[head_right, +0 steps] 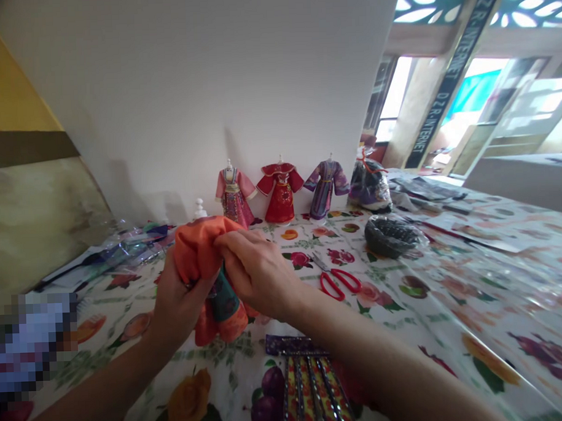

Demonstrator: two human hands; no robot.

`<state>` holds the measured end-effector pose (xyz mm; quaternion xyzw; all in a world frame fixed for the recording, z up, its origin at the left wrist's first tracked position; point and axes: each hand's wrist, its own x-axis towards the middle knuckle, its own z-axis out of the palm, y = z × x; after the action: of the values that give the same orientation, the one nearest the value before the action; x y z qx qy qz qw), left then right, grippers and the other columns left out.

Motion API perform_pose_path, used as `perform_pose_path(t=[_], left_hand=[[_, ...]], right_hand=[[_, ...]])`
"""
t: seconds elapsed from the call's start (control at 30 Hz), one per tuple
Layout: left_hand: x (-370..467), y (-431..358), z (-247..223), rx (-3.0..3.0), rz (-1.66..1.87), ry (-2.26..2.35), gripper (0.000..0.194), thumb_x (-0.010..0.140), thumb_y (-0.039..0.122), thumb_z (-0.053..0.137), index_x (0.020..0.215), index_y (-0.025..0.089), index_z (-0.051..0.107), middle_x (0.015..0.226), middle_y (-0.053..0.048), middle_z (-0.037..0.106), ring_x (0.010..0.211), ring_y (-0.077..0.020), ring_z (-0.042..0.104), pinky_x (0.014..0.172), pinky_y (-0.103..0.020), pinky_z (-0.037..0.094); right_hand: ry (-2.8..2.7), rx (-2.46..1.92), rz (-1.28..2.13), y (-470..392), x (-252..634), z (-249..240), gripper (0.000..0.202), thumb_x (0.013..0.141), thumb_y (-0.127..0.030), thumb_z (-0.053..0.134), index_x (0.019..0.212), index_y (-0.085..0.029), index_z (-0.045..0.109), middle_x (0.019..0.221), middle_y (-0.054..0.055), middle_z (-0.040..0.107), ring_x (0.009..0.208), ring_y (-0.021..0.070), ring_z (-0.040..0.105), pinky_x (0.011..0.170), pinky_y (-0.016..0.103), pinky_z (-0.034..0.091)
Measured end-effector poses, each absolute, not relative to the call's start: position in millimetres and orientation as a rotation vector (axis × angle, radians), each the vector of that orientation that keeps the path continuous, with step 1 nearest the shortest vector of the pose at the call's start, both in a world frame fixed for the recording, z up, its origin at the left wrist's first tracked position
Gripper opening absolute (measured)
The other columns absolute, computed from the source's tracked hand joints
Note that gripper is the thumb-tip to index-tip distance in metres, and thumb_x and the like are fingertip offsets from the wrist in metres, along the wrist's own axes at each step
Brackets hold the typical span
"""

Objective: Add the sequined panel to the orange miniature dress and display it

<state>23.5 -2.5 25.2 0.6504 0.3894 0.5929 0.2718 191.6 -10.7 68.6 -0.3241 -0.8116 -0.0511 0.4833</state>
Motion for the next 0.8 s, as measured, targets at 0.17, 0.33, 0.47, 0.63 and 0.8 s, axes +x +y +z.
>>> perform_pose_path(t=[0.17, 0.33, 0.47, 0.63, 0.8], left_hand=[[23.3, -0.7, 24.4, 1.735, 1.587, 1.043, 0.028, 0.084, 0.027, 0.07, 0.104, 0.023, 0.051, 0.088, 0.001, 0.056, 0.076, -0.0158, 0.054, 0.068, -0.029, 0.044], [24.2, -1.3, 24.7, 1.766, 1.584, 1.012, 0.029, 0.085, 0.028, 0.069, 0.107, 0.023, 0.051, 0.091, 0.0, 0.056, 0.079, -0.0168, 0.054, 0.071, -0.031, 0.045], [25.5, -1.8, 25.4, 1.736, 1.585, 1.029, 0.028, 0.086, 0.03, 0.07, 0.104, 0.023, 0.051, 0.093, 0.0, 0.056, 0.08, -0.0165, 0.054, 0.071, -0.031, 0.046], [25.6, -2.9, 27.7, 1.812, 1.609, 1.027, 0.02, 0.089, 0.029, 0.066, 0.098, 0.023, 0.049, 0.084, 0.002, 0.051, 0.074, -0.0139, 0.051, 0.067, -0.028, 0.044], [23.3, -2.4, 24.3, 1.847, 1.6, 0.991, 0.022, 0.088, 0.027, 0.066, 0.102, 0.023, 0.049, 0.083, 0.003, 0.05, 0.072, -0.0126, 0.05, 0.065, -0.026, 0.043]], right_hand=[[-1.915, -0.729, -0.08, -17.0, 195.1, 70.4, 0.021, 0.093, -0.009, 0.049, 0.102, -0.015, 0.066, 0.08, 0.002, 0.069, 0.072, 0.0129, 0.061, 0.073, 0.029, 0.05], [-1.924, -0.665, -0.024, -18.4, 194.3, 71.1, 0.02, 0.094, -0.011, 0.049, 0.104, -0.014, 0.066, 0.086, 0.004, 0.07, 0.074, 0.0119, 0.062, 0.07, 0.026, 0.05], [-1.994, -0.66, -0.02, -14.0, 190.8, 66.7, 0.02, 0.095, -0.01, 0.047, 0.104, -0.014, 0.064, 0.091, 0.005, 0.069, 0.078, 0.0122, 0.061, 0.071, 0.025, 0.05], [-2.019, -0.711, -0.146, -16.1, 185.9, 66.0, 0.02, 0.093, -0.009, 0.046, 0.102, -0.012, 0.064, 0.084, 0.006, 0.065, 0.076, 0.0151, 0.057, 0.069, 0.028, 0.048], [-1.962, -0.766, 0.012, -18.5, 182.2, 70.0, 0.018, 0.091, -0.005, 0.047, 0.094, -0.014, 0.063, 0.083, 0.002, 0.066, 0.07, 0.0105, 0.056, 0.065, 0.023, 0.046]])
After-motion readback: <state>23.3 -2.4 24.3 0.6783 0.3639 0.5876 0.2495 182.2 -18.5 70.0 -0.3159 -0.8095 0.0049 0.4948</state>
